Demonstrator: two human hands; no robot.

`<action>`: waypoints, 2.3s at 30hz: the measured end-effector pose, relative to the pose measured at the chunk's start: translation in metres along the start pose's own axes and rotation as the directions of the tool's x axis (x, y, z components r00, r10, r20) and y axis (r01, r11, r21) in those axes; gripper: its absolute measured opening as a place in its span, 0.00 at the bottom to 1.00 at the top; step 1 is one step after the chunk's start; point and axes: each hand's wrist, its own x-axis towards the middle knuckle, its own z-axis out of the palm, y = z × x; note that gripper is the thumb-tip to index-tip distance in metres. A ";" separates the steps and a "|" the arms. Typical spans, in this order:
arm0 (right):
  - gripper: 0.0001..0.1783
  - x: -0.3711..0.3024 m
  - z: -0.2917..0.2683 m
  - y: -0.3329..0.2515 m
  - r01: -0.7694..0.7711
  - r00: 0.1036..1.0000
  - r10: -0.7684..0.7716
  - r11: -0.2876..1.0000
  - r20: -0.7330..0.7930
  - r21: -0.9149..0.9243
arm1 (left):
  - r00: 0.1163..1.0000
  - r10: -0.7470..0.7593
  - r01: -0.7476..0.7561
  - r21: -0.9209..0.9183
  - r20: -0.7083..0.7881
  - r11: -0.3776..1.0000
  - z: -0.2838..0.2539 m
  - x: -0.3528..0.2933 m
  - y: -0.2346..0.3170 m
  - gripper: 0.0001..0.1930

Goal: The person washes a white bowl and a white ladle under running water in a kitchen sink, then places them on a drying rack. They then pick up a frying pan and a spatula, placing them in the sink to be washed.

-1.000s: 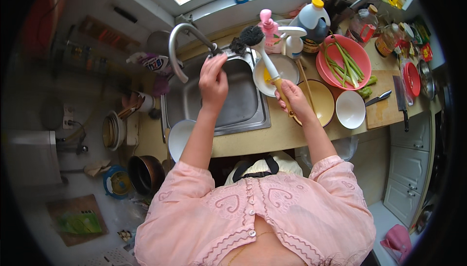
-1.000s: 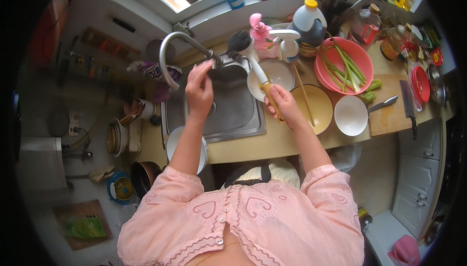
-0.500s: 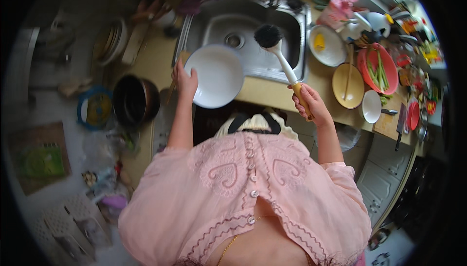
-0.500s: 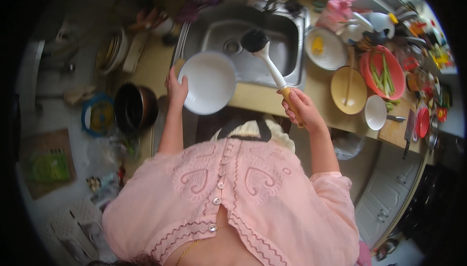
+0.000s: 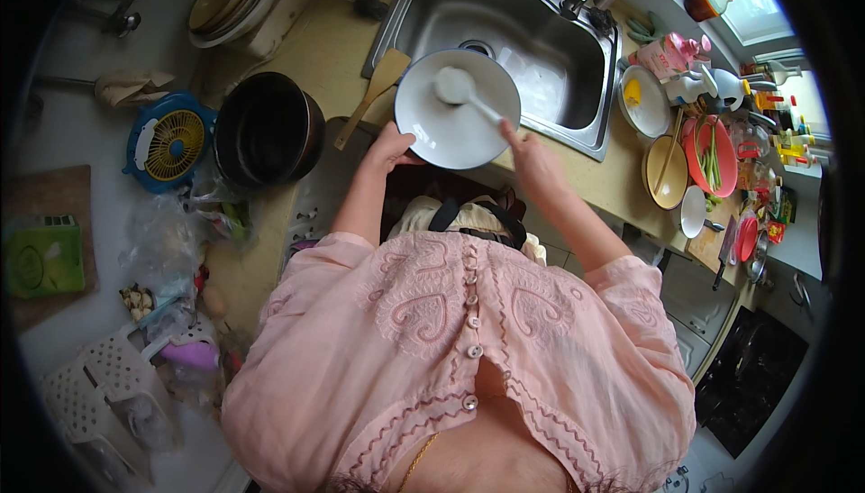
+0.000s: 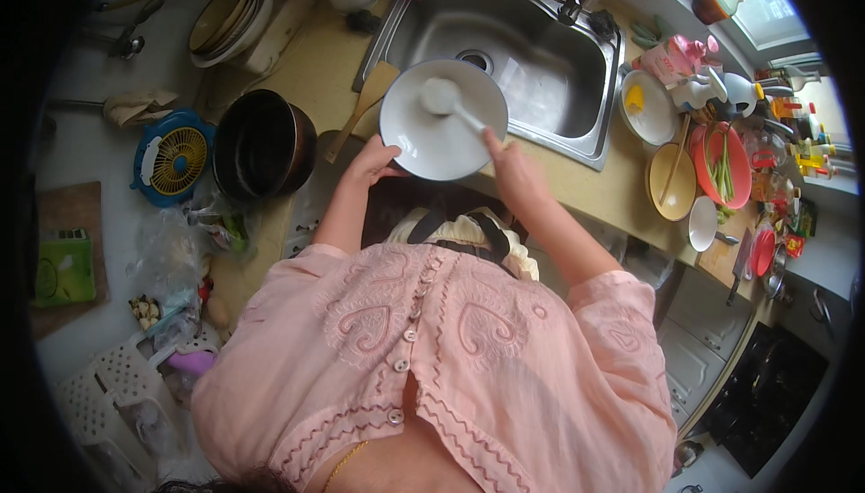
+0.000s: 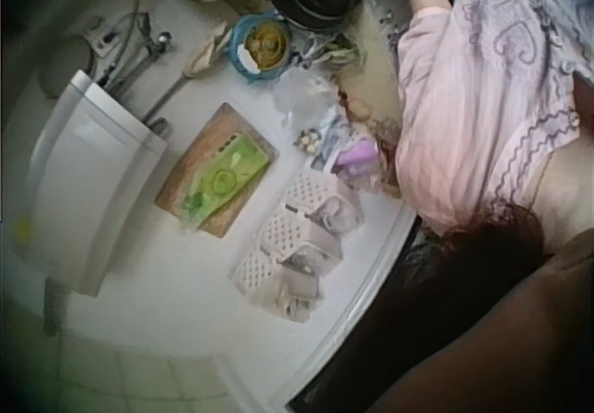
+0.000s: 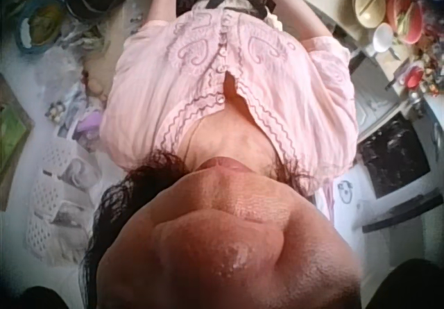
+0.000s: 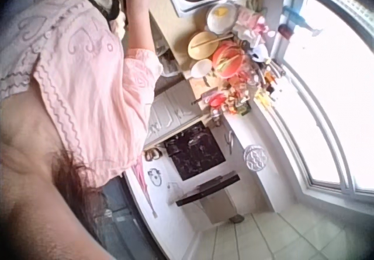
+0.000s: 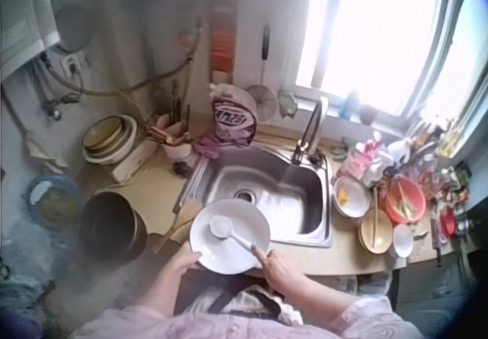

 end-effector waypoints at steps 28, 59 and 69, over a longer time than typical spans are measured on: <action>0.20 -0.037 -0.051 0.085 -0.057 0.994 0.055 0.998 0.091 0.011 | 0.972 0.069 -0.047 -0.100 0.226 0.994 0.103 0.020 0.026 0.23; 0.34 0.026 -0.057 0.164 0.076 0.956 -0.191 0.893 -0.221 -0.444 | 0.982 0.057 -0.059 0.004 0.182 0.998 0.159 0.017 0.035 0.21; 0.23 -0.034 -0.079 0.165 0.202 0.961 -0.236 0.955 0.144 0.218 | 0.991 0.094 -0.090 -0.041 0.096 0.995 0.161 0.033 0.014 0.19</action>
